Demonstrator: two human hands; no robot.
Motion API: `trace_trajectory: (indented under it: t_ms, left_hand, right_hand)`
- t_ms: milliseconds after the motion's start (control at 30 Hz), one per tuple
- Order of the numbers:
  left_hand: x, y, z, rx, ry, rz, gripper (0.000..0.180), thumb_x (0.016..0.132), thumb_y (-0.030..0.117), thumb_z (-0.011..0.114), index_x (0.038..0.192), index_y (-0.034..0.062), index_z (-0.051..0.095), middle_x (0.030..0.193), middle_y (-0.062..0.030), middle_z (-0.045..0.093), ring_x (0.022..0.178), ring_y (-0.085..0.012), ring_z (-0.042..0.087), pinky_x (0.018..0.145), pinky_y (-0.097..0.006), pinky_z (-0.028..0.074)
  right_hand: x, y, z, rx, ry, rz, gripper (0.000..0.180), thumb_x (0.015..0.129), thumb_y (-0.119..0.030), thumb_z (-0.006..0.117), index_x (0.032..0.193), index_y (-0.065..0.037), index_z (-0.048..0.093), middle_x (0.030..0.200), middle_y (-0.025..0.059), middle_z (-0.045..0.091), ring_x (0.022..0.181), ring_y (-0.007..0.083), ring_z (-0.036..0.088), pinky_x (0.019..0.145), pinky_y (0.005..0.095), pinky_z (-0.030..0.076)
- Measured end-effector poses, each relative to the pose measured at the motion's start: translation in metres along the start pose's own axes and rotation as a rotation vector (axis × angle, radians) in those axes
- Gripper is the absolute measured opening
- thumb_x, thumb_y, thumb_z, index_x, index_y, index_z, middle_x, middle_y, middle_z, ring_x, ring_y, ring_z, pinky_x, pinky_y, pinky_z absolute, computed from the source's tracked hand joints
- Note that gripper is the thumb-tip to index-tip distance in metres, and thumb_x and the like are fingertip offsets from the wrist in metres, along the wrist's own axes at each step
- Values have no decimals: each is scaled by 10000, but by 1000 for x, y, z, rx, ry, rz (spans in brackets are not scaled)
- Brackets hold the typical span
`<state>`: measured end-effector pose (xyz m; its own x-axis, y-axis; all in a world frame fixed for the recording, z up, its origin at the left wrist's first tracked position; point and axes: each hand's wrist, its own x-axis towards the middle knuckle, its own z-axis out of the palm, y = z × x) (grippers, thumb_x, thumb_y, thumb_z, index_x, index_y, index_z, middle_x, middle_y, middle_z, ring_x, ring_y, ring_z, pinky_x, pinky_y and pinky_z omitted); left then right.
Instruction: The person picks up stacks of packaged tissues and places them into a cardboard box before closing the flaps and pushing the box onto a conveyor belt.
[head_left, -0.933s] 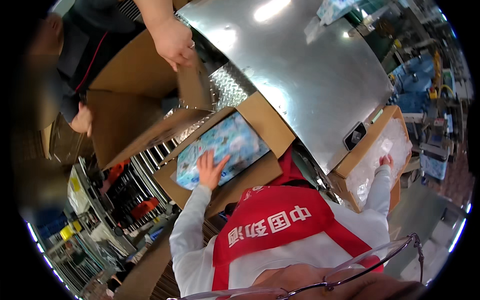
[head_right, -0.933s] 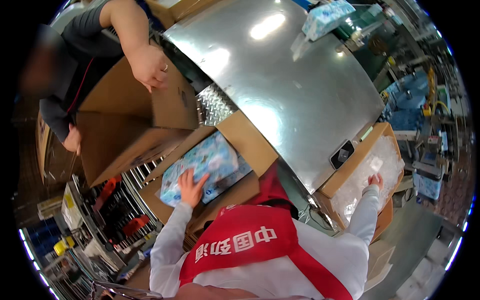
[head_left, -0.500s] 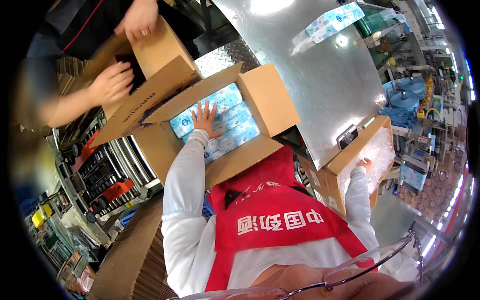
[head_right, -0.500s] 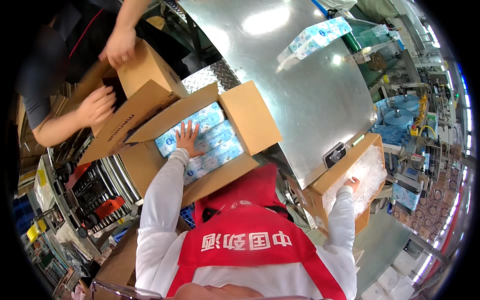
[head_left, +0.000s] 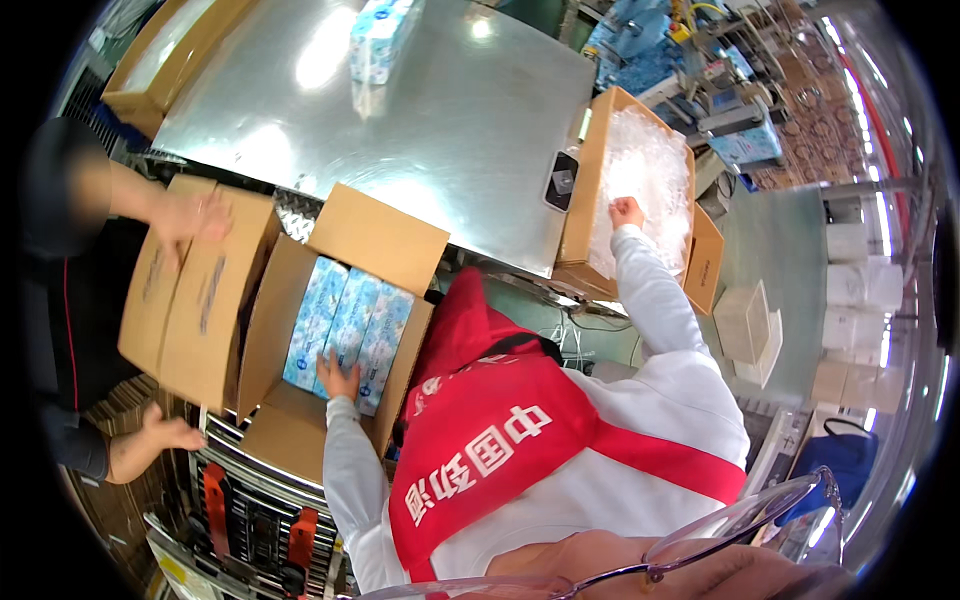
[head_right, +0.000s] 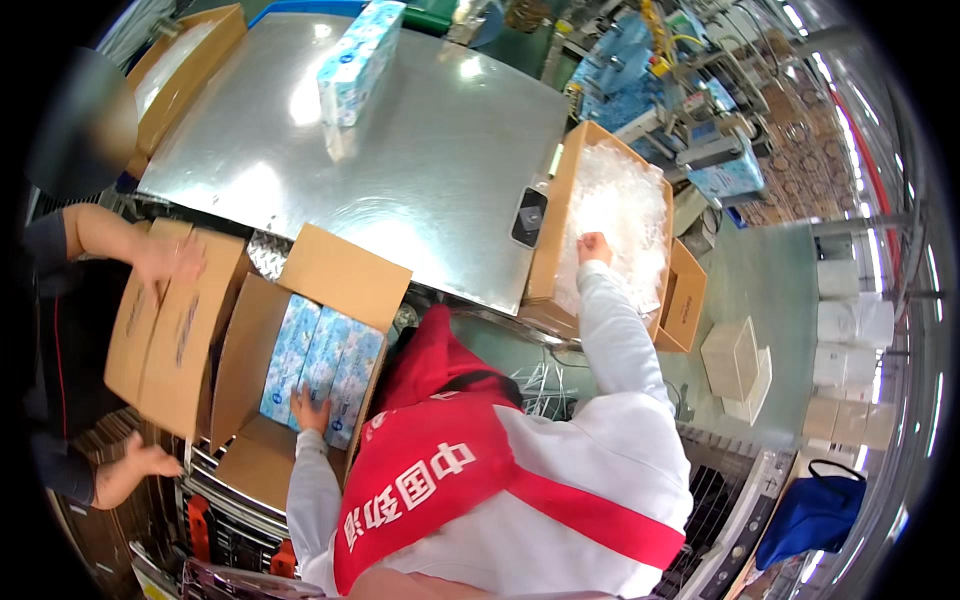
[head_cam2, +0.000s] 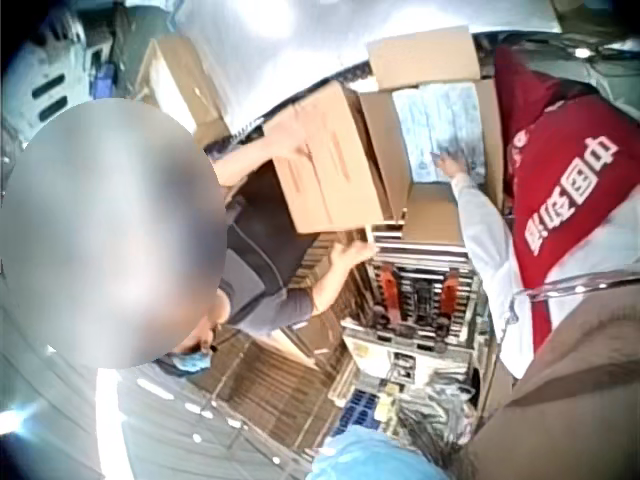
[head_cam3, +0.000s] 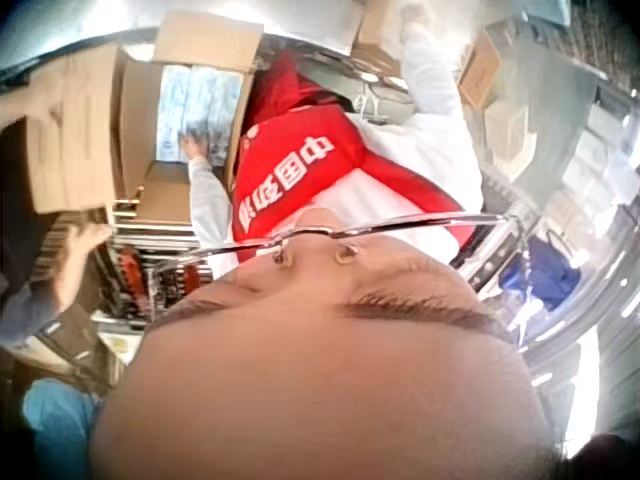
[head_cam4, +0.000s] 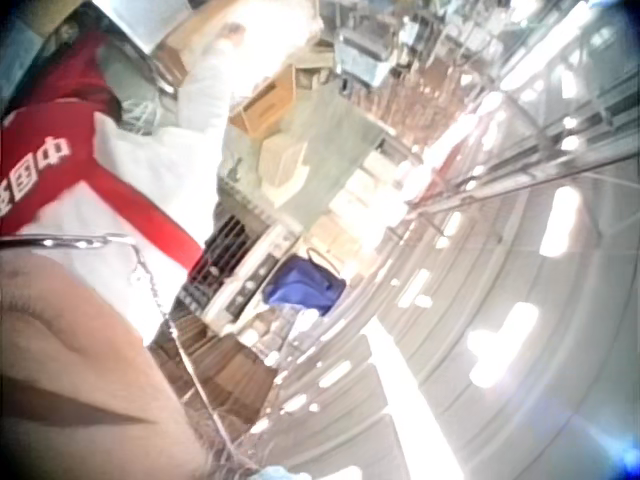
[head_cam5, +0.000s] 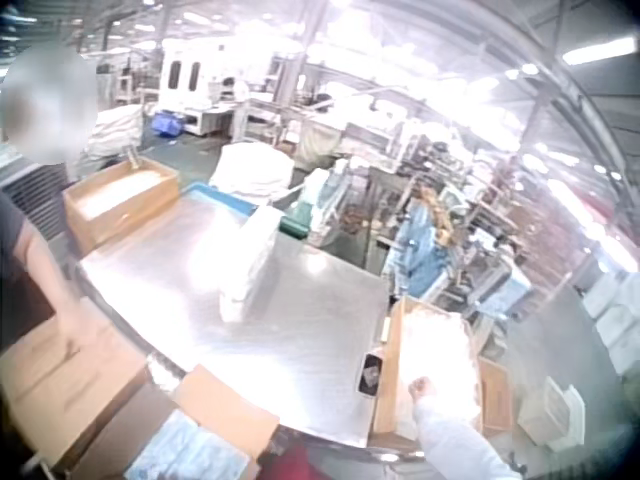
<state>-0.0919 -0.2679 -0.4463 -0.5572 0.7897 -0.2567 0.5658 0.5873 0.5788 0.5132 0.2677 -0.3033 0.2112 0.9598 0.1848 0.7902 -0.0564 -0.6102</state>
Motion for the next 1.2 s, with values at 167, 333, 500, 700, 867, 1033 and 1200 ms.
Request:
trace_trajectory:
  t_ms: [167,333,500,700,867,1033,1200]
  left_hand:
    - [-34,-29,-26,49,-106,-333,682,832,292,762,1427,82,504,1531,-275,316,1388,-464,295,1127,-547,315]
    - [-24,-39,-29,-41,-174,-402,582,850,325,732,1355,80,578,1401,-247,466,1275,-420,435,1075,-513,383]
    - [-22,-31,-23,-68,-169,-369,557,832,322,745,1305,57,617,1317,-242,527,1163,-399,540,1006,-463,461]
    - [14,85,-60,-420,147,-5,474,880,118,702,1328,18,583,1295,-202,574,1176,-346,559,1034,-431,444]
    - [43,313,-164,-756,47,316,656,838,73,771,1429,64,487,1405,-142,513,1275,-270,512,995,-393,482]
    - [52,234,-180,-1150,-256,-45,529,883,23,710,1382,38,532,1154,-111,681,980,-223,688,827,-323,570]
    - [26,166,-179,-1328,30,-345,611,867,34,723,1426,70,480,1277,-149,621,1005,-232,687,794,-334,574]
  right_hand:
    - [21,-25,-28,280,298,74,196,788,-20,751,942,-61,637,772,66,689,706,188,668,667,332,547]
    - [48,-30,-66,760,304,561,286,756,19,767,975,-69,606,838,72,680,722,192,661,671,330,572]
    - [34,-60,-85,1112,249,573,341,817,29,708,1095,-117,576,941,85,673,805,215,685,725,384,603]
    - [-46,-207,-27,1042,-330,240,352,878,-28,702,1196,-117,581,978,53,665,856,220,689,772,374,600]
    - [-217,-354,59,758,-1301,-301,278,918,10,597,1188,-54,587,1008,50,609,816,130,657,728,292,576]
    - [-293,-423,84,642,-1708,-291,480,890,59,592,1350,-50,509,1211,66,587,812,107,656,736,265,544]
    - [-214,-355,68,657,-1075,-249,536,878,32,605,1391,-88,506,1177,92,658,854,148,671,800,312,553]
